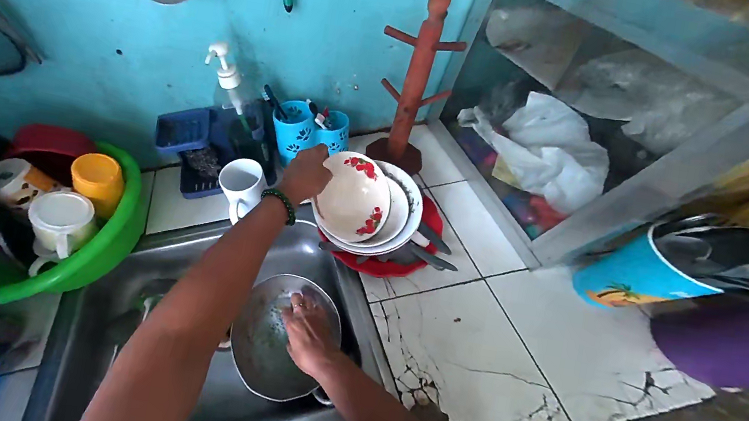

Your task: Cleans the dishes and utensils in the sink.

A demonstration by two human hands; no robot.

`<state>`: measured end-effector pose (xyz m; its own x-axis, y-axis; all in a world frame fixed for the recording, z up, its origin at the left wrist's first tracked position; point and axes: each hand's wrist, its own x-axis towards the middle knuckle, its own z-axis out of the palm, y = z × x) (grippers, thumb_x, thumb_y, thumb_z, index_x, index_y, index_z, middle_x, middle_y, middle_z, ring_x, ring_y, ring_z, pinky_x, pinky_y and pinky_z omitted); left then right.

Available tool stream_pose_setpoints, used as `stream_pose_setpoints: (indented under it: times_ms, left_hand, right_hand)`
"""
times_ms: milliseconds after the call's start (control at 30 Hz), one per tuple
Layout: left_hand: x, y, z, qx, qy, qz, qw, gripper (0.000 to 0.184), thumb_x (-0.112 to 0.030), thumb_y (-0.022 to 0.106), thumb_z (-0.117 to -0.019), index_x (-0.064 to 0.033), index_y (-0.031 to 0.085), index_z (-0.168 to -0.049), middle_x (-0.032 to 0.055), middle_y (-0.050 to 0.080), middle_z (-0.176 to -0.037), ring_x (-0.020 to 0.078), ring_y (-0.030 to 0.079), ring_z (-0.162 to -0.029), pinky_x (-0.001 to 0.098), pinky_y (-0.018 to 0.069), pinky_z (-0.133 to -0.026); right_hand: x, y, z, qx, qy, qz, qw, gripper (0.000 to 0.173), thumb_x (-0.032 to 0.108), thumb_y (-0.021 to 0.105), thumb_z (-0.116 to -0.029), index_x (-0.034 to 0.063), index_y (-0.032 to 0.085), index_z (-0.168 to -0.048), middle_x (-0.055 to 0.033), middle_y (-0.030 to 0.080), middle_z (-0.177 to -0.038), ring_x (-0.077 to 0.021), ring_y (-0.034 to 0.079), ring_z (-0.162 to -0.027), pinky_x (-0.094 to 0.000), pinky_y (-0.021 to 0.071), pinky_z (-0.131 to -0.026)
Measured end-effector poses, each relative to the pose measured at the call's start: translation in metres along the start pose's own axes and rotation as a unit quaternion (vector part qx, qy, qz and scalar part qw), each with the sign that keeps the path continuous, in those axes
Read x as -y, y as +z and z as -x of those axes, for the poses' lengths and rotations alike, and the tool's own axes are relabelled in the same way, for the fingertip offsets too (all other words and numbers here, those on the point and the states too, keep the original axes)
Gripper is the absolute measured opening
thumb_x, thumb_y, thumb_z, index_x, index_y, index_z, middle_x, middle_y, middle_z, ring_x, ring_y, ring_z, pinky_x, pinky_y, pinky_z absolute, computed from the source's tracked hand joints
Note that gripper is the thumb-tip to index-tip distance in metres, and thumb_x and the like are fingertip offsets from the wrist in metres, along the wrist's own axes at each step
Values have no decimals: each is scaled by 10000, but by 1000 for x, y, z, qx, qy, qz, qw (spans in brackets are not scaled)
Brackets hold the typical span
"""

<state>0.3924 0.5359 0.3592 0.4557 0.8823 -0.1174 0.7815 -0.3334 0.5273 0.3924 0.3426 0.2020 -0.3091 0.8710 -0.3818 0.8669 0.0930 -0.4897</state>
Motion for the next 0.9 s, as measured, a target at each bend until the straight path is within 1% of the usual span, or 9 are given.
stream_pose_setpoints:
  times_ms: [133,233,333,433,500,667,767,833,900]
  left_hand:
    - [27,-10,41,-23,-63,180,981,377,0,613,-953,74,528,-1312,280,613,-1205,365,640,-1051,529,542,-878]
    - [54,-22,100,-39,-106,312,943,457,-22,550,-965,-27,469,-1415,203,628,-1153,249,652,-866,405,571,-696]
    - [84,-35,172,-112,-100,237,960,458,-62,534,-999,-63,471,-1453,244,634,-1254,366,668,-1009,551,564,-810]
    - [104,-31,216,-214,-88,66,971,297,14,544,-982,43,525,-1277,274,668,-1041,408,695,-887,604,563,-763]
    - [121,-18,231,-240,-68,-11,968,251,57,558,-940,89,556,-1189,275,650,-1065,394,690,-922,570,572,-812]
    - [144,24,267,-281,12,-76,956,247,72,609,-877,137,591,-1114,338,579,-1280,472,646,-1110,580,556,-891]
    - [135,46,276,-307,26,2,951,287,89,573,-878,146,556,-1159,330,562,-1317,442,617,-1184,532,535,-972]
    - [116,56,274,-246,-23,39,968,379,81,549,-916,101,546,-1294,298,561,-1345,413,612,-1203,515,526,-1003]
    - [101,70,266,-179,-61,33,981,470,80,539,-932,11,543,-1397,284,544,-1387,428,615,-1201,531,538,-981]
  right_hand:
    - [-6,11,1,19,-30,0,999,636,-88,668,-850,118,586,-1447,-294,380,-1566,-494,303,-1478,-650,293,-1175]
    - [-4,10,4,19,-12,17,1000,569,-62,645,-881,54,585,-1434,-299,375,-1572,-480,272,-1499,-647,235,-1197]
    - [4,3,9,7,14,32,999,487,-83,577,-930,-56,554,-1415,-319,301,-1607,-484,262,-1505,-627,245,-1206]
    - [7,0,8,-11,36,30,999,540,-108,597,-898,-67,523,-1431,-336,274,-1602,-523,315,-1460,-637,362,-1139]
    - [7,1,4,24,45,53,997,617,-85,651,-869,-45,492,-1464,-336,281,-1594,-530,291,-1465,-655,366,-1121]
    - [-2,-2,-3,51,36,7,998,443,-3,670,-895,-37,611,-1333,-305,545,-1408,-474,445,-1384,-639,356,-1124]
    - [-1,-9,-1,-27,53,-39,997,388,26,696,-873,-57,644,-1248,-315,558,-1366,-463,494,-1335,-589,397,-1115]
    - [2,-10,0,8,67,8,998,548,29,682,-895,-38,541,-1421,-322,386,-1539,-476,354,-1453,-590,348,-1168]
    - [3,-10,2,75,68,54,993,586,26,639,-945,-50,450,-1494,-312,383,-1559,-472,352,-1464,-605,328,-1171]
